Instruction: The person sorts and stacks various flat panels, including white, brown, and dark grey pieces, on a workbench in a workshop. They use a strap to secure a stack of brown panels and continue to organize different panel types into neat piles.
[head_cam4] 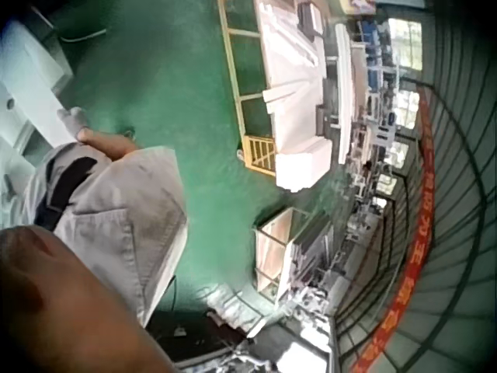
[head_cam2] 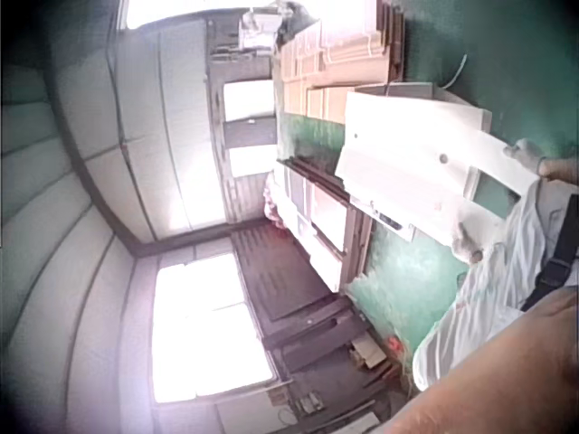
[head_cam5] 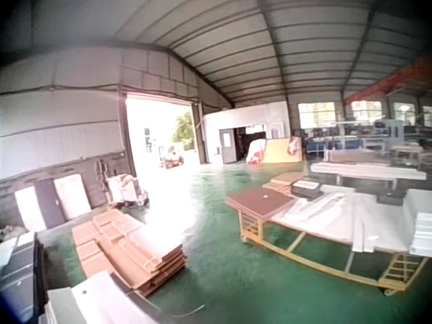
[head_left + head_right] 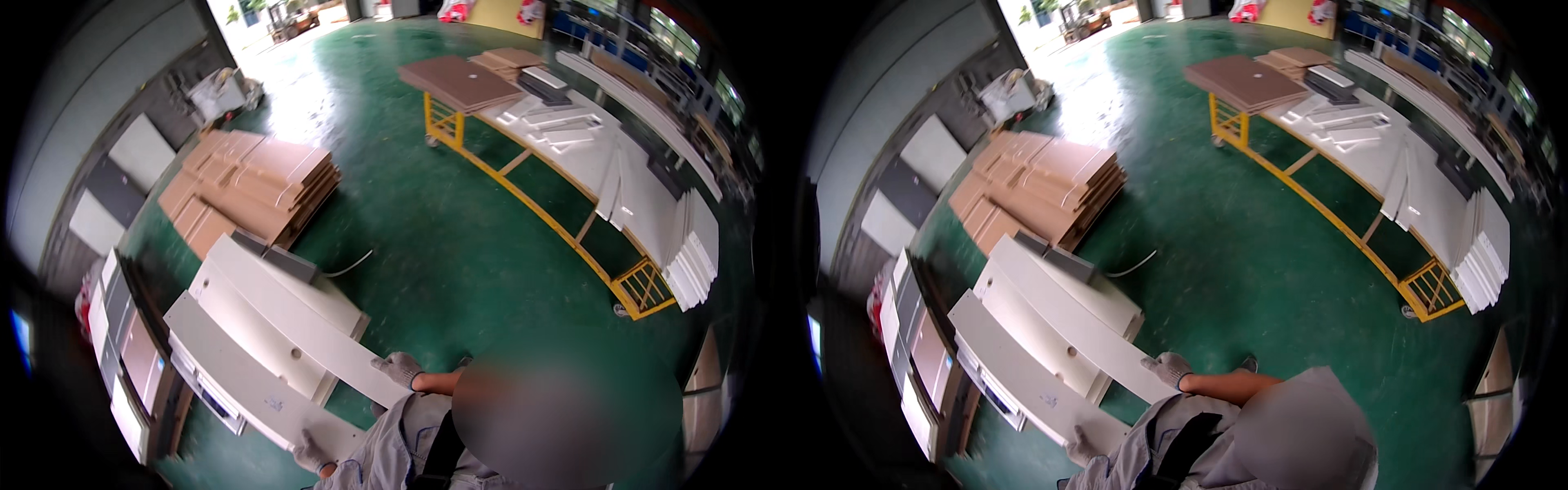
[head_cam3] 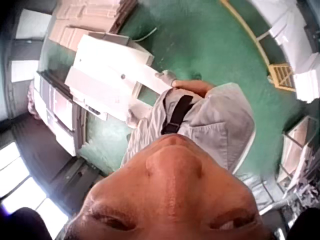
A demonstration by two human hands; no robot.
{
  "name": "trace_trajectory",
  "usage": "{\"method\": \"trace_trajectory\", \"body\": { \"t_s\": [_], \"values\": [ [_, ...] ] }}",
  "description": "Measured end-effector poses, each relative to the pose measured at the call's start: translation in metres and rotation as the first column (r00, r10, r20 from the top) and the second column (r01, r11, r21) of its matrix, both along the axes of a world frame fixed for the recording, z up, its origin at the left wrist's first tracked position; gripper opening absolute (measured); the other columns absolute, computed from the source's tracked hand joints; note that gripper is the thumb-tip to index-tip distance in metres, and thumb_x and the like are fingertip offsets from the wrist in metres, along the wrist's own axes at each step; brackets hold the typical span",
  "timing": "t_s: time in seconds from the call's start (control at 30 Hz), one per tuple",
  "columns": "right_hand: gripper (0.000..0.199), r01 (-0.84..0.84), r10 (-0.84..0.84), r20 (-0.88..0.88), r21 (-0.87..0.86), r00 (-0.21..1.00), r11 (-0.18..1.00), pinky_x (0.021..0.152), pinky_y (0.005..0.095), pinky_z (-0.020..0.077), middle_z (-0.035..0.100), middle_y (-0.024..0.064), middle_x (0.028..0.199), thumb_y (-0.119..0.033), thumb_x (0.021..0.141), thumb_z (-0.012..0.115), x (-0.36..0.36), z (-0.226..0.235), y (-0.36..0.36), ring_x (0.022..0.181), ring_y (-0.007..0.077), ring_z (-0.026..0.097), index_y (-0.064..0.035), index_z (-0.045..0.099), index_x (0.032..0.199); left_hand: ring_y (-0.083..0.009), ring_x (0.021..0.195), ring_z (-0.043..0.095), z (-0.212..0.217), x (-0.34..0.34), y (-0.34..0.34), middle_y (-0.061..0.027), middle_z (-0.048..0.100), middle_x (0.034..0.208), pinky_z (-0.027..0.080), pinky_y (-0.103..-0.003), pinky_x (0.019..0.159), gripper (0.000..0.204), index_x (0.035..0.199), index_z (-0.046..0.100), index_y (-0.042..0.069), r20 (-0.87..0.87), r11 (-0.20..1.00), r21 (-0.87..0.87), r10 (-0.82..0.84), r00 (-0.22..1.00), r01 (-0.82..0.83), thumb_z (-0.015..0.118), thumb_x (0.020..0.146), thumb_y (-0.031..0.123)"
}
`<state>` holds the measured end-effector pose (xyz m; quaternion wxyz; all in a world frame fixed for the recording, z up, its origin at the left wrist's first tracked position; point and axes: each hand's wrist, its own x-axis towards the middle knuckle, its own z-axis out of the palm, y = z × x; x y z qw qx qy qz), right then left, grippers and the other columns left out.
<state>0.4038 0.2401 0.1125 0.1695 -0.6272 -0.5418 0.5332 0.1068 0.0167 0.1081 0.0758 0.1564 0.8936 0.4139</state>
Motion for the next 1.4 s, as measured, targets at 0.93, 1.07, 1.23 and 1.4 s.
{"method": "trace_trajectory", "body": {
  "t_s": [0.93, 1.07, 1.23, 1.4],
  "values": [
    [0.07, 0.939, -0.923, 0.38, 0.294, 0.055, 0.177, 0.086, 0.052, 0.0544, 0.071, 0.0333, 0.097, -0.062, 0.092, 0.066, 0.707, -0.008, 0.193, 0.099, 0.0491, 0.07, 0.0071, 0.075, 0.095, -0.0397, 0.078, 0.073, 0.049, 0.735, 0.728, -0.0252, 0.073, 0.083, 0.057, -0.049, 0.072, 0.068, 0.084, 0.074, -0.004, 0.341, -0.248, -0.22, -0.926, -0.164, 0.943, 0.072, 0.087, 0.064],
    [0.061, 0.974, -0.951, 0.309, 0.223, -0.03, 0.042, 0.084, 0.0486, 0.0547, 0.074, 0.0279, 0.094, -0.055, 0.094, 0.069, 0.765, -0.029, 0.24, 0.09, 0.0423, 0.072, 0.0052, 0.075, 0.097, -0.043, 0.094, 0.072, -0.018, 0.87, 0.78, -0.0274, 0.073, 0.098, 0.057, -0.052, 0.084, 0.068, 0.101, 0.073, -0.003, 0.193, -0.474, -0.391, -0.88, -0.433, 0.789, 0.063, 0.093, 0.064],
    [0.042, 0.961, -0.976, 0.122, 0.235, -0.179, -0.146, 0.078, 0.0426, 0.0549, 0.076, 0.0165, 0.087, -0.038, 0.093, 0.075, 0.888, -0.134, 0.263, 0.079, 0.0308, 0.07, 0.0033, 0.076, 0.098, -0.0437, 0.109, 0.069, -0.032, 1.055, 0.791, -0.027, 0.072, 0.112, 0.054, -0.051, 0.094, 0.059, 0.113, 0.072, 0.0, 0.42, -0.428, -0.239, -0.855, -0.305, 0.872, 0.061, 0.094, 0.055],
    [0.02, 1.0, -0.984, -0.177, 0.025, -0.01, -0.014, 0.077, 0.0401, 0.0523, 0.068, 0.0042, 0.084, -0.023, 0.093, 0.073, 1.0, -0.159, 0.366, 0.08, 0.0211, 0.064, -0.0023, 0.073, 0.094, -0.0221, 0.077, 0.067, -0.121, 1.124, 0.887, -0.011, 0.071, 0.089, 0.053, -0.035, 0.071, 0.023, 0.108, 0.07, 0.002, 0.471, -0.343, 0.214, -0.784, -0.404, 0.915, 0.063, 0.098, 0.021]
  ]
}}
